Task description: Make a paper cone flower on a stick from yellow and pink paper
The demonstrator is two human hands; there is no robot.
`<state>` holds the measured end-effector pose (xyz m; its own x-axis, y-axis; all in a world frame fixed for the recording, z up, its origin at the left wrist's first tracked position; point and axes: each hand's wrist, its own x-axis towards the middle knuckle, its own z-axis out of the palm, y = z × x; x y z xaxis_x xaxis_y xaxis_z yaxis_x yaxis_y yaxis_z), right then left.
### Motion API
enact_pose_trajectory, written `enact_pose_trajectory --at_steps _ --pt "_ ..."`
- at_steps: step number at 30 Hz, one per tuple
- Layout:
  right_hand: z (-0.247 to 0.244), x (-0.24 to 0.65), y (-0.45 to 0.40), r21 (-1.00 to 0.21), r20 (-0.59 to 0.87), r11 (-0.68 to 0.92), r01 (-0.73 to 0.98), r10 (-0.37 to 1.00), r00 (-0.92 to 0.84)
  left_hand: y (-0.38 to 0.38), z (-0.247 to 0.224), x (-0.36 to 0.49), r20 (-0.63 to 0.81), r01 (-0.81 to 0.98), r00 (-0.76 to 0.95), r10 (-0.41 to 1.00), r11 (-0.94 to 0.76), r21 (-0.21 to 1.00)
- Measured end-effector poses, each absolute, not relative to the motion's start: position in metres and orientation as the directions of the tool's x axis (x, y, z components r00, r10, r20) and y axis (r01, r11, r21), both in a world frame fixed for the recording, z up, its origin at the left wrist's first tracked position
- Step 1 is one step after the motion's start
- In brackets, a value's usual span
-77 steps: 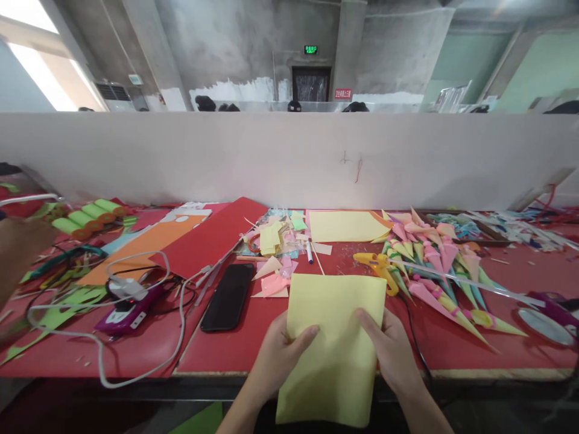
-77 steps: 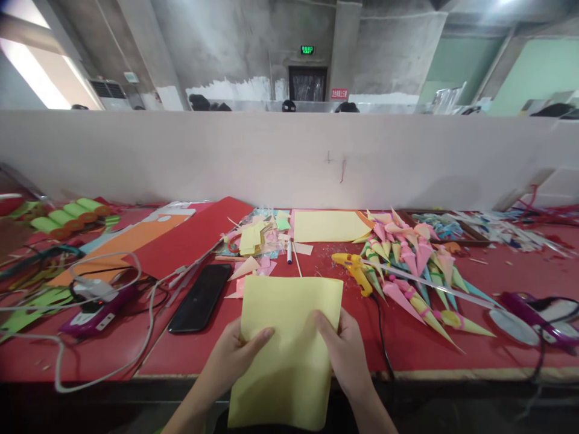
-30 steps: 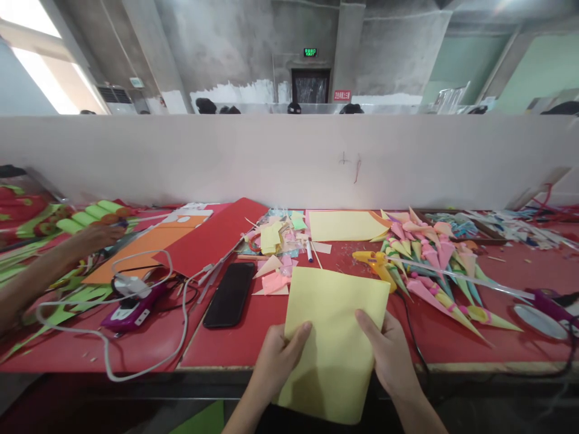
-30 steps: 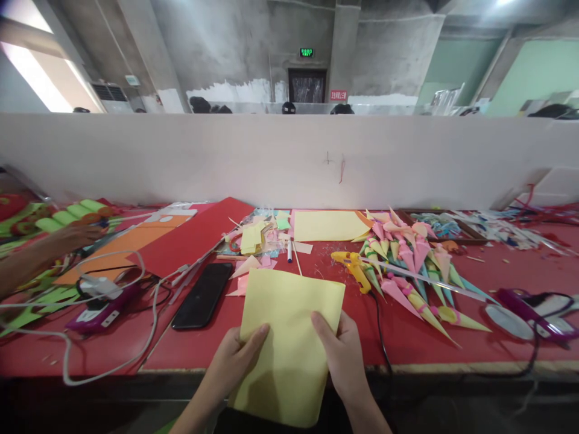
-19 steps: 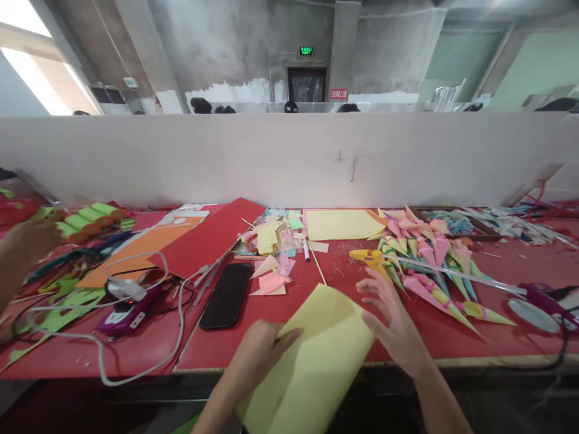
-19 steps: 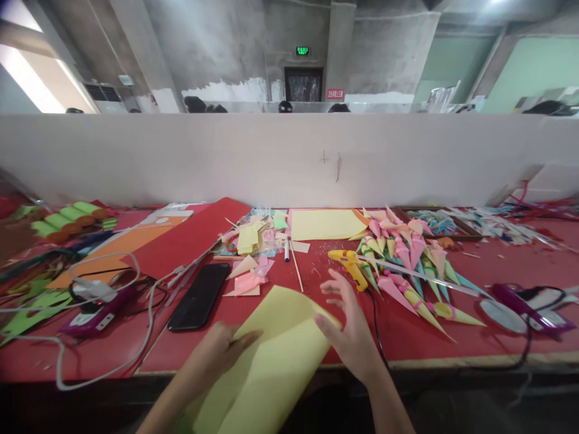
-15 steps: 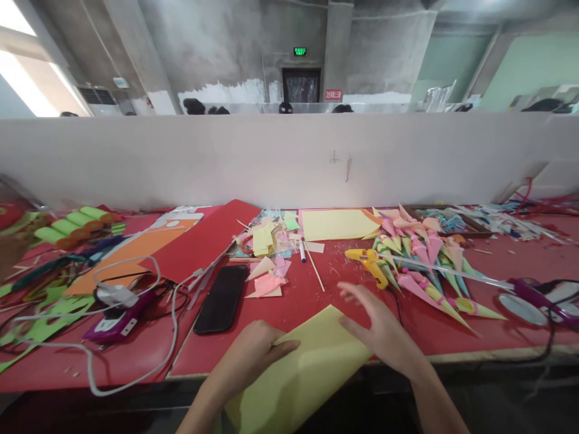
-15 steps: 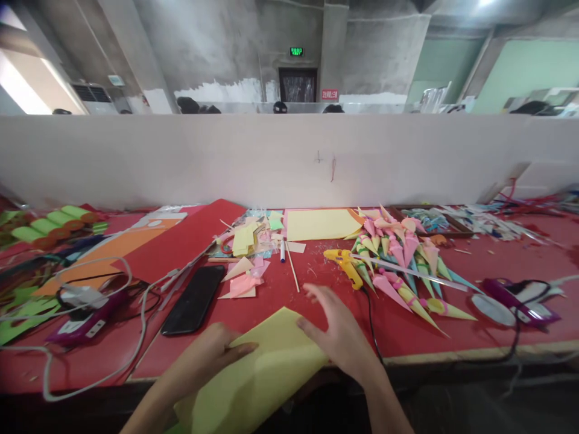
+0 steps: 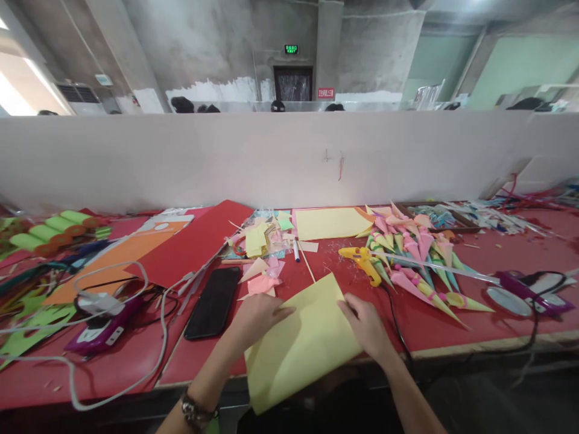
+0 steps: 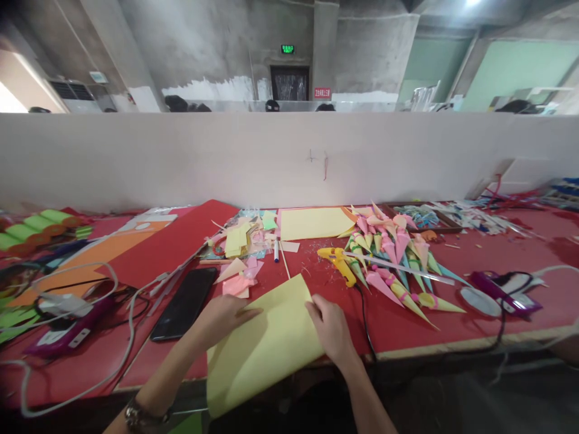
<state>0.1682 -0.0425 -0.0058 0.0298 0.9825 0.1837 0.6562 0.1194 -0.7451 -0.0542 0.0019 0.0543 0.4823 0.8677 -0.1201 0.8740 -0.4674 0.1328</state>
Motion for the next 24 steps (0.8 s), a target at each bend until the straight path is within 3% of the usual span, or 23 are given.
enact_pose_trajectory --at_steps 6,11,19,21,24 --pt "-0.01 0.173 -0.041 -0.42 0.111 -0.067 0.905 0.986 0.124 0.015 0.037 -0.052 -0.107 0.894 0.447 0.888 -0.446 0.034" --pt "-0.007 0.165 -0.038 -0.167 0.082 -0.134 0.977 0.985 0.15 0.031 0.021 -0.051 -0.107 0.851 0.502 0.858 -0.512 -0.112" --pt "-0.011 0.16 -0.029 -0.095 0.113 -0.163 0.982 0.978 0.173 0.009 0.019 -0.016 0.015 0.814 0.579 0.815 -0.577 -0.065" --pt "-0.012 0.159 -0.028 -0.083 0.129 -0.156 0.984 0.978 0.165 -0.007 0.012 -0.003 0.034 0.662 0.746 0.665 -0.747 0.058" --pt "-0.014 0.159 -0.028 -0.075 0.156 -0.156 0.985 0.974 0.166 -0.024 0.0 0.009 0.059 0.554 0.822 0.566 -0.819 0.15"
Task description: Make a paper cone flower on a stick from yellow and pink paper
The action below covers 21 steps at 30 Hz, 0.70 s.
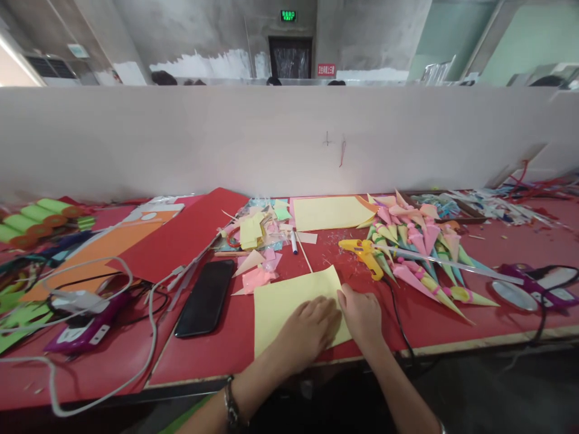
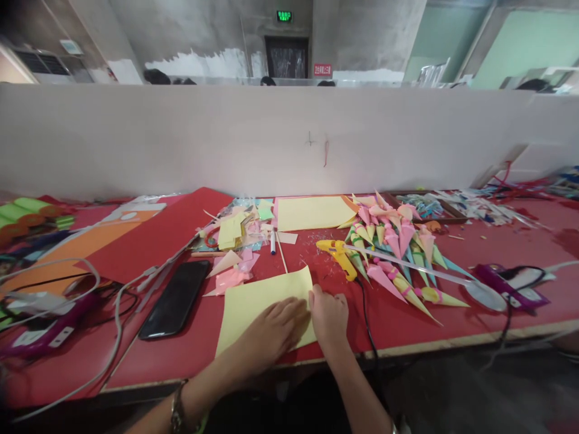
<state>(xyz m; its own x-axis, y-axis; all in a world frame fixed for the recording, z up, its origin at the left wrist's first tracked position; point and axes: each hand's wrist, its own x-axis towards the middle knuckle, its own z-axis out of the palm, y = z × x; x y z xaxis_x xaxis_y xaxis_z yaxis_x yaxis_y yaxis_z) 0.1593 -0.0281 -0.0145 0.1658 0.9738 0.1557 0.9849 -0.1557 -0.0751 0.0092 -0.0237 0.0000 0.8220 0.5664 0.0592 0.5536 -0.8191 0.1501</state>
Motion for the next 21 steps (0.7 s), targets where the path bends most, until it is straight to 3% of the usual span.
enact_pose_trajectory --at_steps 15,18,21 --pt "-0.015 0.162 -0.031 -0.084 0.152 -0.192 0.978 0.967 0.203 -0.035 -0.012 -0.048 0.018 0.607 0.785 0.62 -0.774 0.177" --pt "-0.018 0.165 -0.031 -0.133 0.18 -0.17 0.977 0.965 0.192 -0.036 -0.011 -0.052 0.04 0.611 0.775 0.631 -0.764 0.21" --pt "-0.022 0.171 -0.032 -0.264 0.2 -0.113 0.958 0.965 0.17 -0.033 -0.014 -0.057 0.09 0.692 0.673 0.734 -0.668 0.273"
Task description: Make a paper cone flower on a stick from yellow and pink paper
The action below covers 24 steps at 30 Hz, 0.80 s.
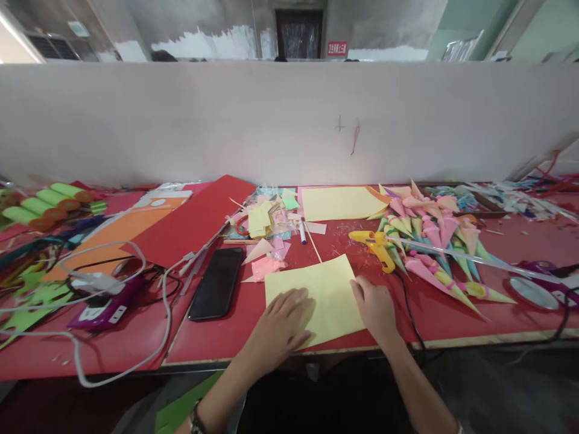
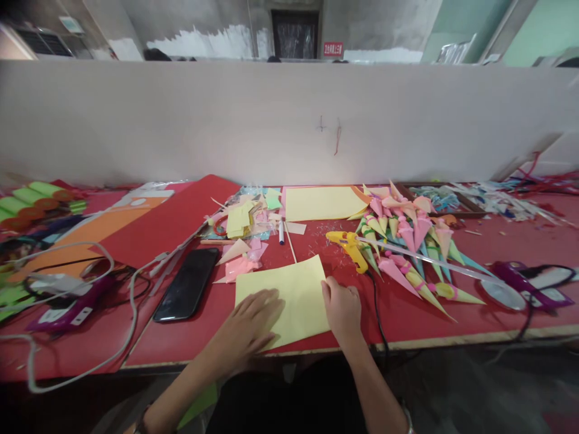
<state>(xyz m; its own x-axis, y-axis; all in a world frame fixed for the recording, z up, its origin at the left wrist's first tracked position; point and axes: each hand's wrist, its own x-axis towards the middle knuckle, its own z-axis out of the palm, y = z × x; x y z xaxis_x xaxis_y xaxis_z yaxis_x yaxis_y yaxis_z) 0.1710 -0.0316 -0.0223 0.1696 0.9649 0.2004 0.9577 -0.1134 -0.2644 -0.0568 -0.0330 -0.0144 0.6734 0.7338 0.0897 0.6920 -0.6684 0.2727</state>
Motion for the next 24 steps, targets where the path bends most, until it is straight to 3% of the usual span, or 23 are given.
enact_pose_trajectory --at_steps 3,6,12,15,18,24 --pt "-0.025 0.175 -0.034 -0.476 0.25 -0.011 0.879 0.957 0.147 -0.028 -0.02 -0.067 0.21 0.825 0.369 0.905 -0.423 0.375" --pt "-0.026 0.176 -0.036 -0.651 0.306 0.075 0.756 0.936 0.171 -0.028 -0.021 -0.076 0.241 0.826 0.082 0.967 -0.201 0.526" --pt "-0.027 0.177 -0.034 -0.751 0.322 0.067 0.657 0.906 0.276 -0.042 -0.01 -0.081 -0.011 0.65 0.004 1.0 0.005 0.76" --pt "-0.027 0.176 -0.031 -0.752 0.288 0.034 0.659 0.915 0.281 -0.046 -0.01 -0.076 0.003 0.641 0.038 0.999 -0.027 0.767" --pt "-0.028 0.173 -0.031 -0.773 0.269 0.023 0.634 0.917 0.294 -0.047 -0.014 -0.071 0.108 0.685 0.037 0.994 -0.104 0.721" --pt "-0.037 0.169 -0.045 -0.685 0.373 0.043 0.727 0.878 0.3 -0.054 -0.026 -0.069 0.262 0.778 0.061 0.963 -0.21 0.593"
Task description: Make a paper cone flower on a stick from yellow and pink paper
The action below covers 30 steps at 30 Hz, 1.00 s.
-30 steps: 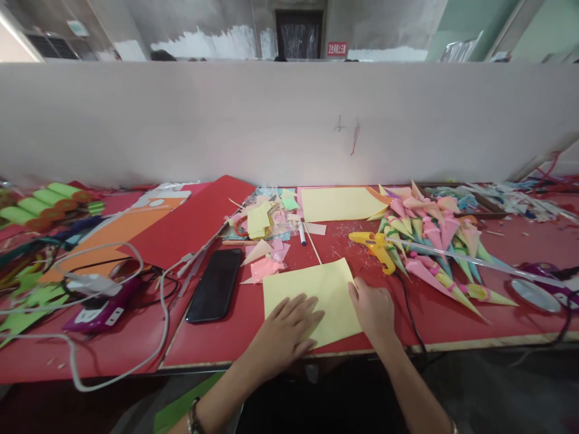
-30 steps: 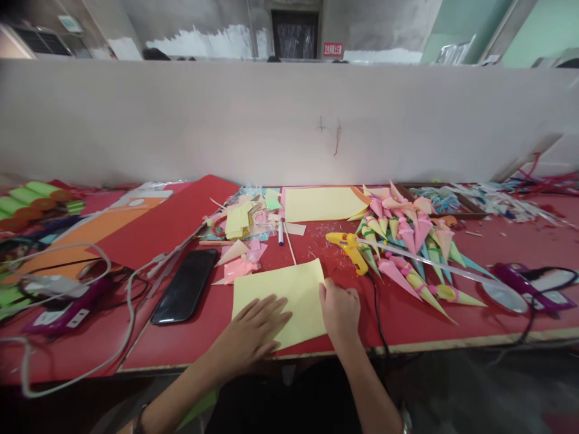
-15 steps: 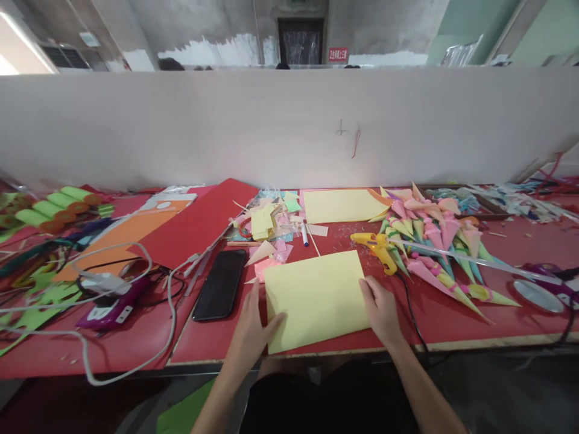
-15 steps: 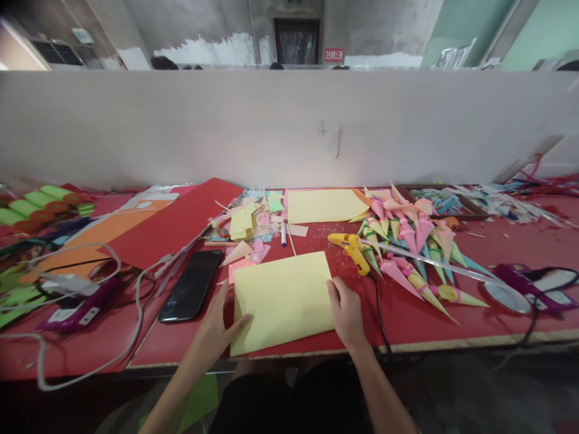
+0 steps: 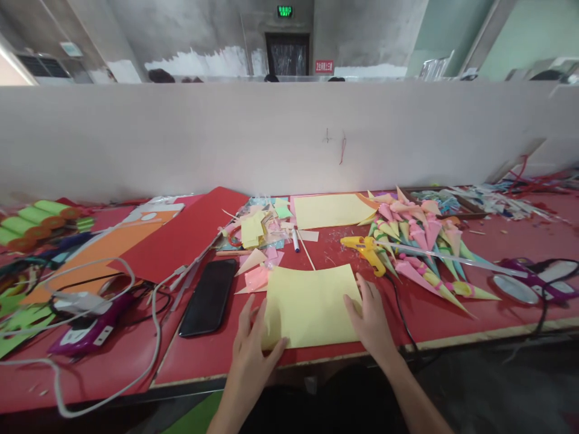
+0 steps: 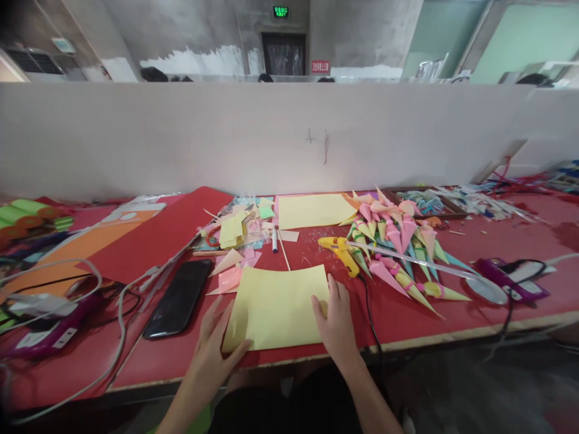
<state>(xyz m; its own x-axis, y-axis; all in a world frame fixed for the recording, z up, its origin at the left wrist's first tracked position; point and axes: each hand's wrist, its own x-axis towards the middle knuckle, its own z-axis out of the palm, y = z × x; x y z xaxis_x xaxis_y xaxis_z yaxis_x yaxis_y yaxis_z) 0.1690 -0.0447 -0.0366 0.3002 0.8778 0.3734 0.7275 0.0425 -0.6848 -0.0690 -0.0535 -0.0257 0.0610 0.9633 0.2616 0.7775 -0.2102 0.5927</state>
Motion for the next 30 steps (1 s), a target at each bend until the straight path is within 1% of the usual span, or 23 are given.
enact_pose_trajectory --at_steps 2,3,6,8,10,13,15,18,20,22,24,27,28,30 --pt "-0.037 0.169 -0.05 -0.662 0.392 0.044 0.749 0.872 0.294 -0.057 -0.026 -0.069 0.244 0.782 0.074 0.967 -0.208 0.588" --pt "-0.037 0.17 -0.052 -0.653 0.393 0.05 0.755 0.875 0.282 -0.059 -0.025 -0.069 0.225 0.766 0.073 0.972 -0.199 0.611" --pt "-0.035 0.17 -0.053 -0.665 0.375 0.074 0.743 0.894 0.246 -0.06 -0.021 -0.069 0.125 0.629 0.062 0.99 -0.136 0.765" --pt "-0.034 0.17 -0.051 -0.718 0.352 0.086 0.691 0.901 0.255 -0.059 -0.018 -0.069 0.022 0.487 0.051 0.998 -0.044 0.872" --pt "-0.035 0.171 -0.051 -0.79 0.323 0.091 0.606 0.903 0.285 -0.057 -0.014 -0.071 -0.086 0.356 0.014 0.996 0.075 0.931" --pt "-0.035 0.176 -0.056 -0.878 0.225 0.06 0.475 0.928 0.298 -0.058 -0.007 -0.073 -0.203 0.208 -0.034 0.979 0.205 0.956" --pt "-0.033 0.18 -0.062 -0.918 0.113 -0.004 0.396 0.956 0.272 -0.059 -0.001 -0.071 -0.249 0.122 -0.027 0.968 0.251 0.96" --pt "-0.029 0.184 -0.071 -0.972 -0.023 -0.076 0.222 0.972 0.232 -0.059 0.005 -0.065 -0.285 0.007 -0.023 0.958 0.285 0.958" --pt "-0.025 0.185 -0.073 -0.997 -0.049 -0.06 0.039 0.969 0.241 -0.058 0.005 -0.063 -0.306 -0.043 -0.031 0.951 0.305 0.951" --pt "-0.021 0.186 -0.073 -0.991 -0.066 -0.031 -0.133 0.962 0.264 -0.055 0.005 -0.063 -0.336 -0.072 -0.039 0.941 0.332 0.94" --pt "-0.018 0.186 -0.073 -0.97 -0.107 -0.05 -0.24 0.967 0.231 -0.053 0.006 -0.066 -0.365 -0.093 -0.038 0.93 0.36 0.928" --pt "-0.014 0.187 -0.072 -0.955 -0.135 -0.112 -0.276 0.989 0.064 -0.051 0.01 -0.071 -0.342 -0.139 -0.037 0.939 0.334 0.932" --pt "-0.013 0.188 -0.073 -0.961 -0.119 -0.11 -0.253 0.993 0.019 -0.051 0.011 -0.072 -0.312 -0.145 -0.043 0.949 0.303 0.942" --pt "-0.012 0.189 -0.074 -0.986 -0.056 -0.057 -0.154 0.998 -0.011 -0.052 0.011 -0.076 -0.228 -0.112 -0.041 0.973 0.222 0.969"
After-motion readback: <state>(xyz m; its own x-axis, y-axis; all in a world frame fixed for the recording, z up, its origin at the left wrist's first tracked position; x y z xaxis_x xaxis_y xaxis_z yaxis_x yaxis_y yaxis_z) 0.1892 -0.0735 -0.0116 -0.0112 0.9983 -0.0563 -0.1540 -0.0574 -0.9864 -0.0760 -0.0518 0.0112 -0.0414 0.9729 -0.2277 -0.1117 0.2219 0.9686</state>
